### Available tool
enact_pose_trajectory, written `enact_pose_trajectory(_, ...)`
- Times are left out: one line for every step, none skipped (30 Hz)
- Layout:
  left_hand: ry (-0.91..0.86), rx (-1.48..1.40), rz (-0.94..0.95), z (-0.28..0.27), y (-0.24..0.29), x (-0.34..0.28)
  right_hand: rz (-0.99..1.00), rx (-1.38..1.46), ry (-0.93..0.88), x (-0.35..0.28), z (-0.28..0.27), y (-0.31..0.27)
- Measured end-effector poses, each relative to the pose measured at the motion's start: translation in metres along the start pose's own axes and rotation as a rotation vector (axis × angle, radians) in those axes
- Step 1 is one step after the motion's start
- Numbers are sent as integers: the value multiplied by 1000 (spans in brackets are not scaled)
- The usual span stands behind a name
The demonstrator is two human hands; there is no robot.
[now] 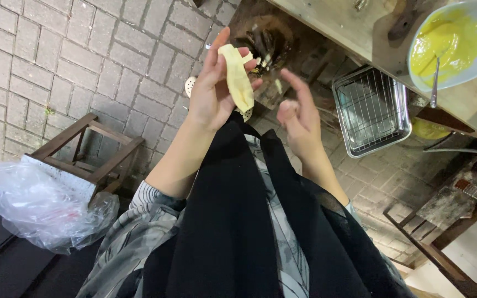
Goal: Peeling and slicing bananas into a bowl for food preparation
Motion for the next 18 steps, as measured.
enact_pose_trajectory(4,-2,2,-8,-2,7,1,0,-5,-2,0,-3)
enact_pose_trajectory(107,-166,-59,-18,-6,13,-16,-135,-100,-5,3,-7)
enact_pose_trajectory(208,-333,-122,-28,-11,18,-34,-270,-195,-7,5,-11)
enact_pose_trajectory(211,-336,-119,-28,-11,21,-33,-271,-199,-8,6,-16)
enact_pose_trajectory(270,-379,-194,-29,-13,23,14,-358,-289,-8,8,-19)
enact_pose_trajectory(328,-422,-268,-29,-16,24,62,-444,-379,-8,11,-22)
enact_pose_trajectory(327,-423,-268,-32,-19,24,62,-446,-379,-8,10,-20)
enact_pose_trajectory(271,-412,-269,-34,-22,24,79,-502,-369,-8,9,-17)
enact_pose_trajectory(215,-401,-270,-37,-25,24,96,-558,-359,-8,8,-14)
enact_pose_trajectory(214,-402,-271,-31,-23,22,96,-559,-359,-9,6,-15)
enact_pose_trajectory(236,-366,-281,-26,-20,20,76,-558,-353,-9,4,-17)
enact_pose_trajectory(258,-330,-291,-20,-18,18,55,-557,-348,-9,2,-19)
enact_pose_trajectory(257,-331,-292,-18,-17,17,55,-558,-348,-10,1,-21)
enact_pose_trajectory(245,-322,-293,-16,-17,16,44,-568,-353,-10,1,-23)
enact_pose_trajectory(231,-312,-294,-14,-15,16,31,-579,-358,-10,0,-26)
enact_pose_trajectory(229,-312,-293,-13,-15,16,29,-580,-357,-10,0,-24)
enact_pose_trajectory(238,-308,-284,-13,-16,17,-30,-594,-350,-10,0,-24)
enact_pose_trajectory(247,-305,-275,-13,-17,17,-90,-607,-343,-10,-1,-23)
Point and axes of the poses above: each hand's wrist, its own x-axis towards the middle knuckle, its own z-axis out of the palm, y = z × x, the point moved 3 cm from there along x, towards the middle knuckle, and after that the axes turned 8 degrees about -y, right-handed, at the moved point
